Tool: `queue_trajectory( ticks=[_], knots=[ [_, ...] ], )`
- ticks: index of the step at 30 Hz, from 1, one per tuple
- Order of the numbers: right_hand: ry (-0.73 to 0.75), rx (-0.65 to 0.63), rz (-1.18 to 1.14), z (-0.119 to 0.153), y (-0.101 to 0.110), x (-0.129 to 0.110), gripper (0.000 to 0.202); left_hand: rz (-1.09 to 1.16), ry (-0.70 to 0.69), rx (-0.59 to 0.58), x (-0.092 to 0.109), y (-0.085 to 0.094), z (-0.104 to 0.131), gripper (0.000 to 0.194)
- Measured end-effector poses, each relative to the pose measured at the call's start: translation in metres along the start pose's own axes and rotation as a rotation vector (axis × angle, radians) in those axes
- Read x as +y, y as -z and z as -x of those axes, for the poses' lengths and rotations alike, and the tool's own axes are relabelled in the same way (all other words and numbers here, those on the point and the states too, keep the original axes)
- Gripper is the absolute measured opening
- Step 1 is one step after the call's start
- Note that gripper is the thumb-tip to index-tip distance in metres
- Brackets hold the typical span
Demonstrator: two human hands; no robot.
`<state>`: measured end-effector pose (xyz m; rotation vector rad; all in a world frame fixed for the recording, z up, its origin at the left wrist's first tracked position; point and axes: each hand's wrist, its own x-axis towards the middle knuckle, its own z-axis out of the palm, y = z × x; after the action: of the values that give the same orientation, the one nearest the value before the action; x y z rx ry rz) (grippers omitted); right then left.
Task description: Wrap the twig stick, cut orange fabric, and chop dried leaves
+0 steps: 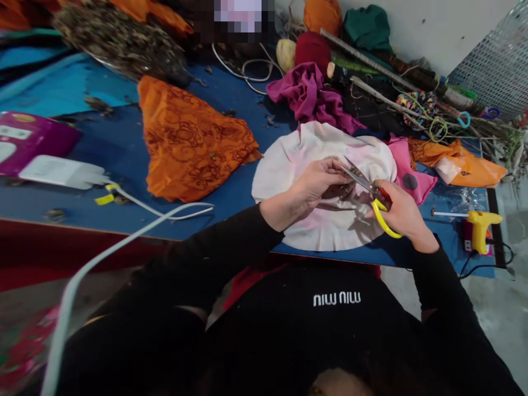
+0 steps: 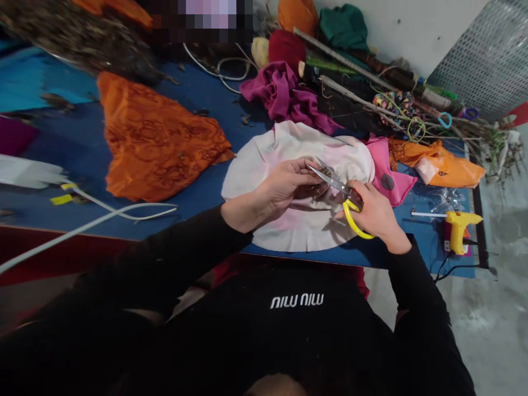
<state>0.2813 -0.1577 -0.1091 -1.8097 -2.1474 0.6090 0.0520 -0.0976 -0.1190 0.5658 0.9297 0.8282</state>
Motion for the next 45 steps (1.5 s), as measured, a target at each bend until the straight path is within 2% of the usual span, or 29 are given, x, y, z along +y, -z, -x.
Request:
queue_trajectory(
  ticks=[6,14,17,22,27,32,45],
  knots=[
    [0.016,0.020,0.005,0.002,-0.005,0.002,0.043,-0.048,-0.028,-0.012,-0.002,0.002,-0.001,0.023],
    [0.005,0.086,0.018,0.003,-0.009,0.006,0.046,0.021,0.005,-0.011,-0.001,0.006,-0.005,0.027],
    [-0.017,0.125,0.025,0.004,-0.005,0.007,0.054,0.087,-0.010,-0.023,0.003,0.007,-0.006,0.023],
    [0.027,0.078,0.087,0.004,0.002,0.010,0.063,0.102,-0.041,-0.052,0.008,0.007,-0.008,0.020],
    [0.035,0.098,0.128,0.002,-0.001,0.009,0.060,0.094,-0.033,-0.020,0.006,0.005,-0.007,0.021],
    [0.066,0.051,0.172,0.001,-0.003,0.002,0.059,0.044,0.013,-0.042,0.002,0.004,-0.004,0.023],
    [0.074,0.005,0.229,0.006,-0.009,0.003,0.055,0.042,0.003,-0.029,-0.003,0.007,-0.007,0.026]
  ],
)
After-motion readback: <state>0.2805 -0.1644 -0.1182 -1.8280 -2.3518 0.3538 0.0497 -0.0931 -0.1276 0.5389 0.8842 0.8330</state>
